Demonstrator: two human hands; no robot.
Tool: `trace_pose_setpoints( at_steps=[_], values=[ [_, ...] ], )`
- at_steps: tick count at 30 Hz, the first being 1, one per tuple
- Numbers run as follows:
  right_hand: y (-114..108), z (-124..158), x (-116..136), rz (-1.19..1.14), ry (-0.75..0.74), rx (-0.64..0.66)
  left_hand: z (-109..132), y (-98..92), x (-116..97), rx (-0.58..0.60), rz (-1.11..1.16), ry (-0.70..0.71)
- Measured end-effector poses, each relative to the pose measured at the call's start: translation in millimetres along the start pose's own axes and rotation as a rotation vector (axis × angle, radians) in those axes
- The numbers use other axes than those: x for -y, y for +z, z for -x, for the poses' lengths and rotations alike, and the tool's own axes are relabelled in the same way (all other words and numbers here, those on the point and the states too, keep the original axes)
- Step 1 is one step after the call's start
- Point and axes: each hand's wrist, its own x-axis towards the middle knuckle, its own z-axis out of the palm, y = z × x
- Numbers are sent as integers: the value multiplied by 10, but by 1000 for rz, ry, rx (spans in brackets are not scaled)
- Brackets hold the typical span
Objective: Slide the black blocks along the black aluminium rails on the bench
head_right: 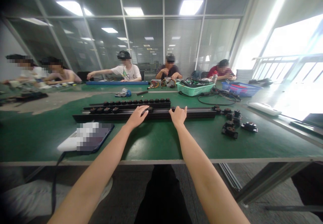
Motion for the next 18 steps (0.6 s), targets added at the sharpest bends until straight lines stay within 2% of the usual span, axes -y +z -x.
trace_pose_setpoints(
  at_steps=[9,18],
  values=[
    [37,-20,-25,-10,8,-2,-9,66,35,38,3,8],
    [-22,-22,-30,20,35,28,-14,29,59,29,28,-4]
  ],
)
